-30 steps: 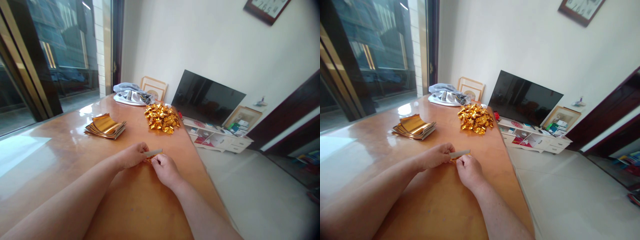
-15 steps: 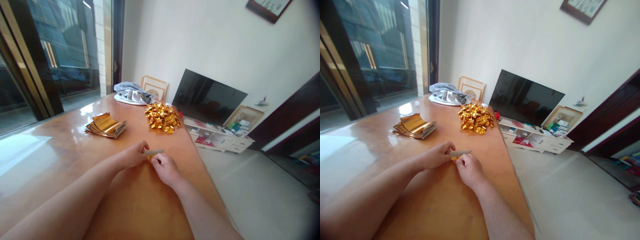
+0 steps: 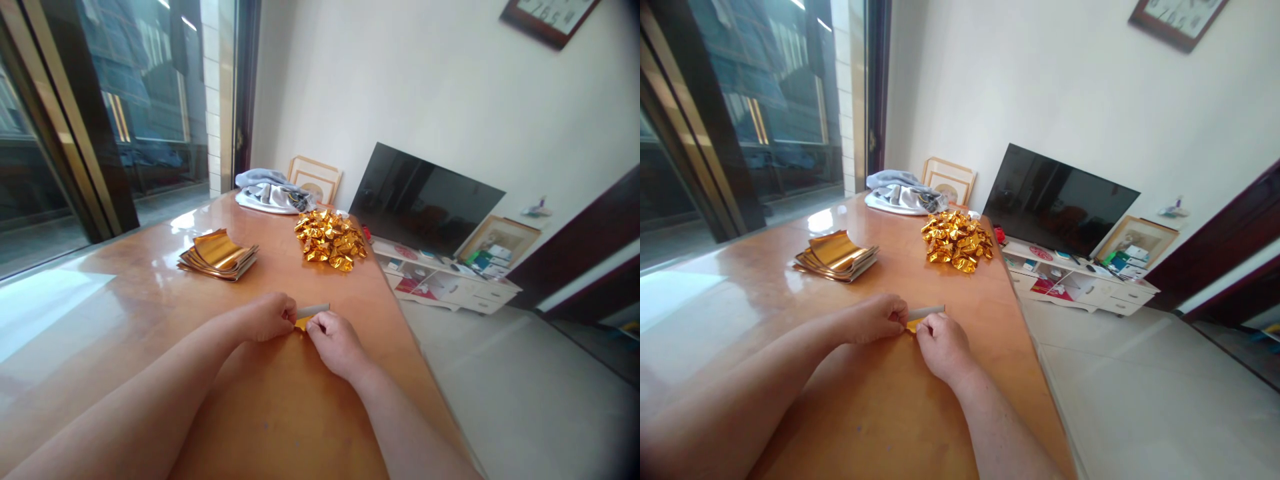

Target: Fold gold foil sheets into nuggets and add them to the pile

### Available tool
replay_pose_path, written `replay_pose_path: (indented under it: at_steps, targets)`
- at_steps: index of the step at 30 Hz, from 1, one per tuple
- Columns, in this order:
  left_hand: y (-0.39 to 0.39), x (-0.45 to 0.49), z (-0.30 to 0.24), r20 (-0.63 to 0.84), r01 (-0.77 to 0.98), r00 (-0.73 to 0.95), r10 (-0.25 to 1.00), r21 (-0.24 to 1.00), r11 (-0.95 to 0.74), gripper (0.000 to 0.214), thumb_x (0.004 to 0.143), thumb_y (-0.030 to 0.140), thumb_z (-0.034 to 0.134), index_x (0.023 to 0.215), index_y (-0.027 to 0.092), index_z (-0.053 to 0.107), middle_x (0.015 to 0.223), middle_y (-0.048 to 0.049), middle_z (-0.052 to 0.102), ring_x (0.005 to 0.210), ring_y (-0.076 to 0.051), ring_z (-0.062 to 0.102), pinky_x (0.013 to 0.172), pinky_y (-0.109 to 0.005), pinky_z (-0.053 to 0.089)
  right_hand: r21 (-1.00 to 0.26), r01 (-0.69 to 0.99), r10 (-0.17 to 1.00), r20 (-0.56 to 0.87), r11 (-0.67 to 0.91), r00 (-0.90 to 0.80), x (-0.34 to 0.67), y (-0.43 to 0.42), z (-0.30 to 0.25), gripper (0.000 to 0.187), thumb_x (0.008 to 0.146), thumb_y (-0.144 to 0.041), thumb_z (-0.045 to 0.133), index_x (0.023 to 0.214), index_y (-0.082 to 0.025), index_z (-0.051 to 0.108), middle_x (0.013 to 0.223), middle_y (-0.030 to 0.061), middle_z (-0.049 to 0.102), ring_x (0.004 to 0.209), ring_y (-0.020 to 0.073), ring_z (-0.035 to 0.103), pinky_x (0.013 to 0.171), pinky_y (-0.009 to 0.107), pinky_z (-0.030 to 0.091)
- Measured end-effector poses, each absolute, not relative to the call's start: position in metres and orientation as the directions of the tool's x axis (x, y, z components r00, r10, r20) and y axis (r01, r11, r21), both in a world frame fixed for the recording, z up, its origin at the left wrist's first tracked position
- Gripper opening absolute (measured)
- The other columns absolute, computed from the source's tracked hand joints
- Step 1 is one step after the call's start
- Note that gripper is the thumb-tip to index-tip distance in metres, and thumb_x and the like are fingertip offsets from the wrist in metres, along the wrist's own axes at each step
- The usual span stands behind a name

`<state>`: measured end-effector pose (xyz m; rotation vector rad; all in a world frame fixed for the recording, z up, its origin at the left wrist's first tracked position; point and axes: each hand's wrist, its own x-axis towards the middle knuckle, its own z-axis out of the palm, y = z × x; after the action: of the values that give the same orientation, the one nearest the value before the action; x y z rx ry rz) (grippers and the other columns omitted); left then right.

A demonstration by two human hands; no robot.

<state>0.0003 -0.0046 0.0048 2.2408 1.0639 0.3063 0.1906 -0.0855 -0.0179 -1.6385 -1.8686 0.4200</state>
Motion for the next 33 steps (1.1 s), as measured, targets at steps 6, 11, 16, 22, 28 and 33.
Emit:
replay_pose_path:
  at_steps: [6,11,16,22,28,33]
  targets:
    - [-0.004,0.001,0.005,-0.046,0.627,0.649,0.760,0.597,-0.500,0.017,0.071,0.023,0.057,0.075,0.020,0.073,0.072,-0.0023,0.069,0.064,-0.017,0.058,0.053,-0.026,0.033,-0.663,0.730,0.973,0.233,0.166,-0.010,0.197,-0.083,-0.021,0.015,0.081,-0.011,0.056,0.080,-0.021,0.066,0.081,-0.0005,0.066,0.073,0.0145,0.059,0.066,0.024,0.042]
    - [-0.004,0.000,0.003,-0.049,0.659,0.644,0.764,0.543,-0.521,0.017,0.075,0.027,0.057,0.079,0.021,0.073,0.077,-0.0026,0.071,0.069,-0.018,0.060,0.057,-0.026,0.036,-0.621,0.764,0.978,0.196,0.176,-0.066,0.197,-0.082,-0.020,0.011,0.077,-0.012,0.059,0.078,-0.021,0.065,0.080,-0.0009,0.062,0.067,0.0128,0.055,0.060,0.023,0.039]
    - [-0.004,-0.001,0.001,-0.028,0.684,0.642,0.767,0.472,-0.556,0.017,0.080,0.030,0.056,0.083,0.023,0.071,0.086,-0.0031,0.072,0.076,-0.019,0.063,0.061,-0.026,0.038,-0.611,0.775,0.983,0.170,0.164,-0.075,0.196,-0.082,-0.016,0.006,0.083,-0.023,0.063,0.077,-0.020,0.064,0.080,-0.0003,0.061,0.067,0.0126,0.054,0.059,0.023,0.037]
    - [-0.004,-0.001,0.001,-0.031,0.691,0.645,0.764,0.450,-0.565,0.018,0.082,0.032,0.054,0.083,0.023,0.069,0.088,-0.0042,0.071,0.078,-0.019,0.063,0.062,-0.026,0.038,-0.566,0.801,0.976,0.192,0.196,-0.103,0.196,-0.083,-0.012,0.014,0.087,-0.025,0.060,0.073,-0.021,0.062,0.079,0.0000,0.063,0.071,0.0136,0.055,0.063,0.023,0.038]
    - [-0.008,-0.001,0.008,-0.052,0.702,0.645,0.762,0.434,-0.565,0.019,0.082,0.029,0.052,0.085,0.023,0.069,0.091,-0.0052,0.072,0.079,-0.020,0.064,0.064,-0.027,0.040,-0.550,0.822,0.988,0.124,0.145,-0.092,0.192,-0.081,-0.007,0.020,0.087,-0.025,0.057,0.068,-0.021,0.061,0.072,-0.0010,0.064,0.066,0.0138,0.056,0.057,0.024,0.032]
    - [-0.010,0.001,0.011,-0.043,0.716,0.644,0.764,0.385,-0.582,0.020,0.084,0.031,0.051,0.083,0.022,0.069,0.091,-0.0064,0.072,0.078,-0.020,0.064,0.063,-0.028,0.039,-0.588,0.806,0.998,0.047,0.065,-0.046,0.191,-0.077,-0.008,0.015,0.086,-0.031,0.059,0.074,-0.023,0.064,0.066,-0.0028,0.065,0.060,0.0136,0.054,0.052,0.024,0.029]
